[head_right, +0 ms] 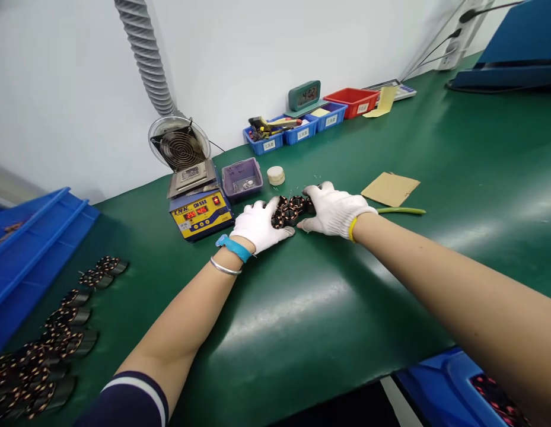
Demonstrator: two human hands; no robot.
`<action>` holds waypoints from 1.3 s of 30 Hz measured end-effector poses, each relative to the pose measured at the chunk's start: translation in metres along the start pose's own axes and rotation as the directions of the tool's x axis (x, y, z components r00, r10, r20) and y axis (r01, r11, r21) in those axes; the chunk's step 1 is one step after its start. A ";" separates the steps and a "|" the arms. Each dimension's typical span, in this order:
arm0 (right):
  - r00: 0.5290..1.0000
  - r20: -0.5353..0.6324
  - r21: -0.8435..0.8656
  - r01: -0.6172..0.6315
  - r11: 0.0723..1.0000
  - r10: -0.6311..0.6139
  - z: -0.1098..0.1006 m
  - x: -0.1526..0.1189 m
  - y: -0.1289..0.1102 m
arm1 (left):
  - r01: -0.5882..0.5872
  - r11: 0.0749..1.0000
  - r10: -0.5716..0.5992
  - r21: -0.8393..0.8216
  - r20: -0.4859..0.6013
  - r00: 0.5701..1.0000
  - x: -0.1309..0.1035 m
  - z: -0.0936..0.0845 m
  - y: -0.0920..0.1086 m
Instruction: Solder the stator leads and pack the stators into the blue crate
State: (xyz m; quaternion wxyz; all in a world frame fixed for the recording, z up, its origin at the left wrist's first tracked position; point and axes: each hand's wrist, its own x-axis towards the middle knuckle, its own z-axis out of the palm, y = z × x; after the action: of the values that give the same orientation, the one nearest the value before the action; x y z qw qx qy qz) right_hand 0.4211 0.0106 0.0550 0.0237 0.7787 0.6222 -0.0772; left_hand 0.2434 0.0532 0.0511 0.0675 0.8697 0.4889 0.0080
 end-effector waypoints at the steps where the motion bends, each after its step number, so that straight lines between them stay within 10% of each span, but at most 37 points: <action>1: 1.000 -0.008 0.006 0.020 1.000 -0.020 0.002 0.000 -0.001 | -0.008 1.000 0.008 0.002 0.004 1.000 0.001 0.000 0.000; 14: 0.992 0.045 0.023 0.118 0.993 -0.119 0.005 -0.016 -0.024 | -0.133 0.991 0.134 0.036 -0.040 0.990 -0.038 0.003 -0.007; 22: 0.982 -0.113 -0.001 0.151 0.989 -0.150 0.024 -0.053 -0.046 | -0.186 0.980 0.192 0.078 -0.078 0.978 -0.087 0.009 -0.020; 32: 0.986 -0.037 0.065 0.164 0.984 -0.162 0.014 -0.045 -0.052 | -0.152 0.977 0.166 0.148 -0.081 0.983 -0.090 0.008 -0.023; 39: 0.965 -0.191 0.186 0.215 0.959 -0.179 -0.001 -0.116 -0.009 | -0.151 0.967 0.163 0.204 -0.044 0.986 -0.085 0.009 -0.023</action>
State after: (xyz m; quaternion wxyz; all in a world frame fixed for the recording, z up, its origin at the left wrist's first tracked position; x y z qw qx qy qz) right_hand 0.3874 -0.0989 0.0740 -0.1183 0.7146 0.6854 -0.0754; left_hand 0.1806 -0.0084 0.0438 -0.0358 0.9074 0.4187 -0.0094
